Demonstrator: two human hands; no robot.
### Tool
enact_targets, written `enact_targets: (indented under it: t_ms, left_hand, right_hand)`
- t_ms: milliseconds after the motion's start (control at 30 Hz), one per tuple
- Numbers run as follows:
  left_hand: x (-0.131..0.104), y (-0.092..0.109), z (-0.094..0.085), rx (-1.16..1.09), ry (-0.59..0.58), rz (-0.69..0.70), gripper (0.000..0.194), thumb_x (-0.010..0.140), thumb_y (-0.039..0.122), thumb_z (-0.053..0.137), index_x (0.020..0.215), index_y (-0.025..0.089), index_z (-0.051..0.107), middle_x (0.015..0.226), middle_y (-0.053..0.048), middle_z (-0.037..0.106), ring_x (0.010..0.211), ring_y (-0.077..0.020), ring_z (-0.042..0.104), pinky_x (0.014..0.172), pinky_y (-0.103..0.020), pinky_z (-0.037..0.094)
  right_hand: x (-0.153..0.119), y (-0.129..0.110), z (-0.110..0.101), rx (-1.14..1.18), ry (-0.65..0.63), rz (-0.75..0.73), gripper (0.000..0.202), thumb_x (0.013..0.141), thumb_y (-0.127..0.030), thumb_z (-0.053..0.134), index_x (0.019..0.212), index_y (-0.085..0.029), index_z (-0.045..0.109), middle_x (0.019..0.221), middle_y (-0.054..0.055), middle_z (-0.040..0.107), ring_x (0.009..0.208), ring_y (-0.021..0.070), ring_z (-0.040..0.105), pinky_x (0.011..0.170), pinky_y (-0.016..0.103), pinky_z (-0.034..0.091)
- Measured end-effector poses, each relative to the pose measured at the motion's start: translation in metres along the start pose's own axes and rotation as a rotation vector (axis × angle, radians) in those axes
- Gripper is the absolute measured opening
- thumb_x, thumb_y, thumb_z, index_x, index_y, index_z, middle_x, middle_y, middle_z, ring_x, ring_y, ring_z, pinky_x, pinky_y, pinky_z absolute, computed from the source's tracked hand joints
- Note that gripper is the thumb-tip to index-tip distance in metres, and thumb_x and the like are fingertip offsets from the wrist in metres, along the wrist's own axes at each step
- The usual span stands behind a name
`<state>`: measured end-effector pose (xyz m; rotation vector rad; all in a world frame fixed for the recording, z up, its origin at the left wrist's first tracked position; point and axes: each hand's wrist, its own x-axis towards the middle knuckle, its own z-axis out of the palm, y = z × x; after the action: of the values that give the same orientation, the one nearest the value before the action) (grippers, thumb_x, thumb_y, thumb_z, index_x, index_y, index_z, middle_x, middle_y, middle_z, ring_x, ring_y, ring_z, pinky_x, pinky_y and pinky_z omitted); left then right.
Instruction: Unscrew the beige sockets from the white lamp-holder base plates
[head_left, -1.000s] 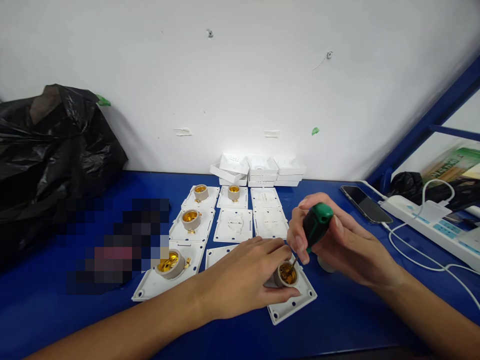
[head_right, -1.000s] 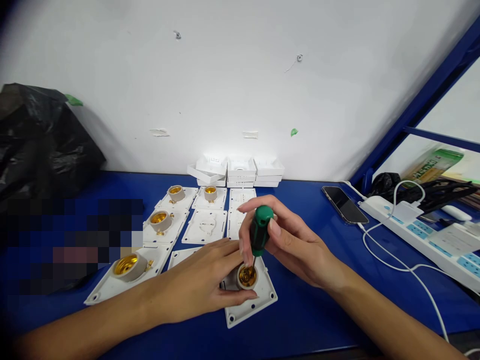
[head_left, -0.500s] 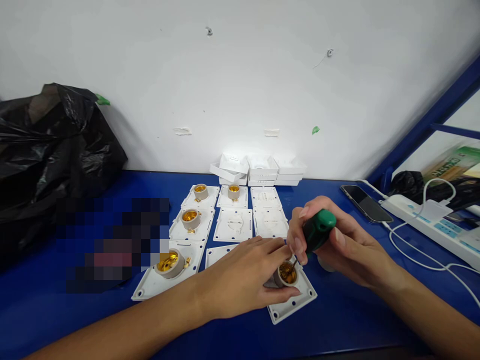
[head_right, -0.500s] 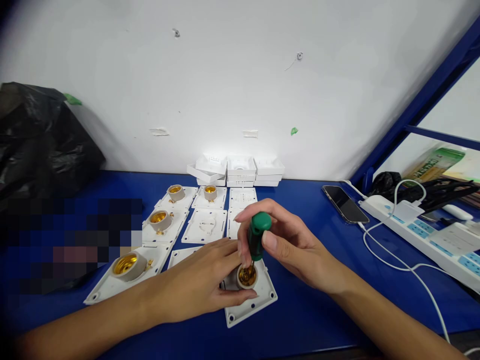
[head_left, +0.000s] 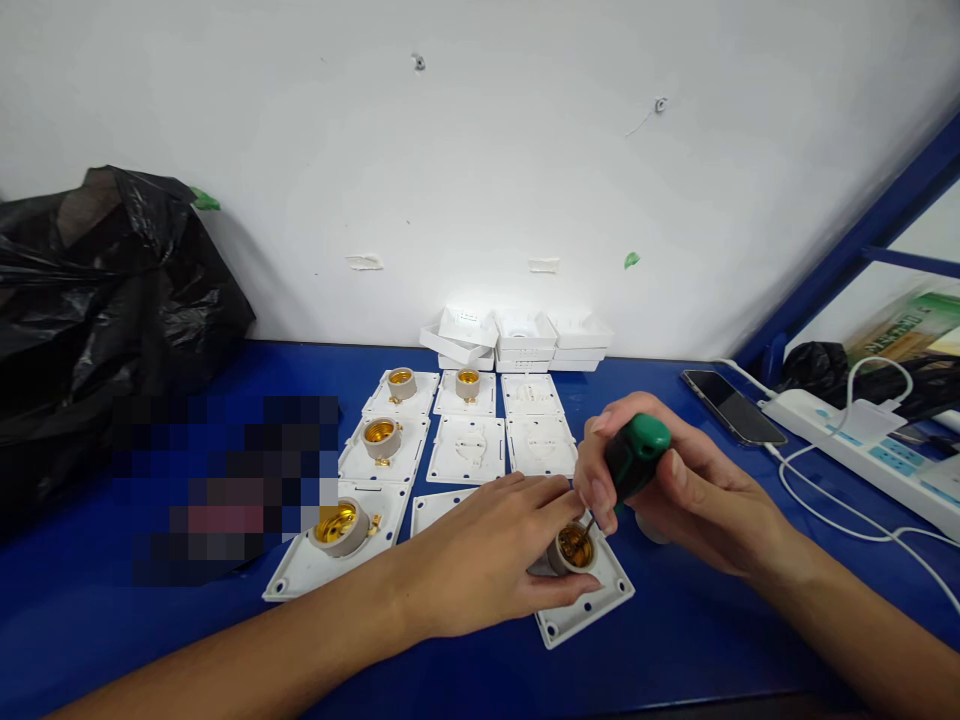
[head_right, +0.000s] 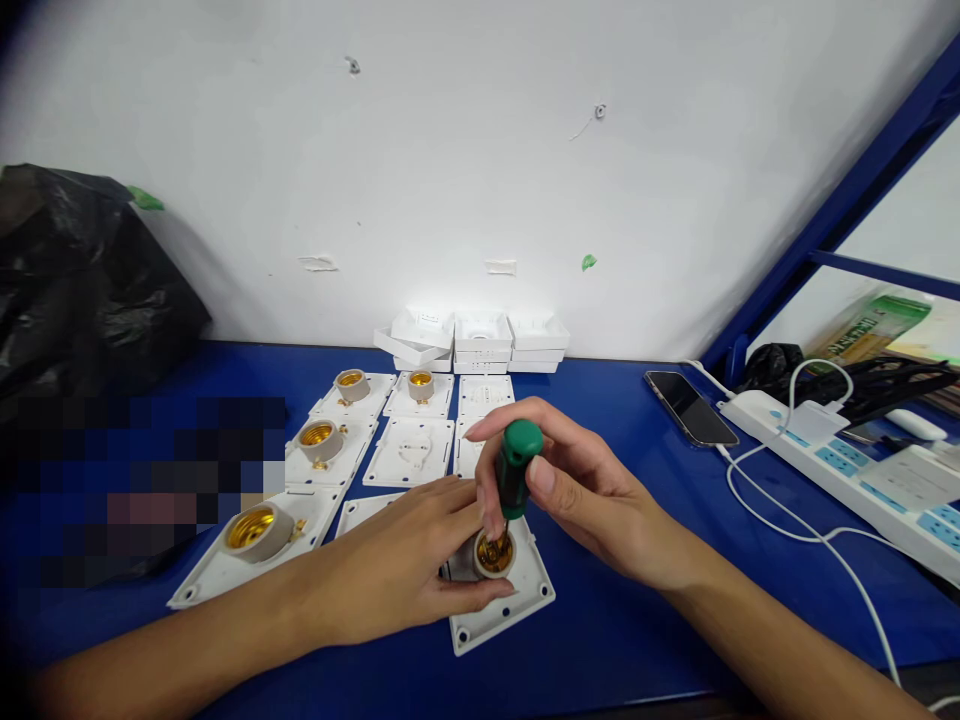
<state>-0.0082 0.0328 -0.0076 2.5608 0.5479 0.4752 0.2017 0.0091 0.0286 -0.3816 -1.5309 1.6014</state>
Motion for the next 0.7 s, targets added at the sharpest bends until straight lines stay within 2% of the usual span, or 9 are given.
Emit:
enact_targets:
  t_ms: [700]
  left_hand:
    - [0.0010, 0.0002, -0.0015, -0.020, -0.007, 0.013, 0.034, 0.096, 0.041, 0.071, 0.121, 0.021, 0.059, 0.102, -0.005, 0.067, 0.092, -0.0245, 0.067, 0.086, -0.036, 0.052]
  right_hand:
    - [-0.0005, -0.0011, 0.0010, -0.033, 0.003, 0.002, 0.027, 0.107, -0.036, 0.050, 0.130, -0.027, 0.061, 0.095, 0.004, 0.062, 0.085, 0.0162, 0.061, 0.080, 0.031, 0.049]
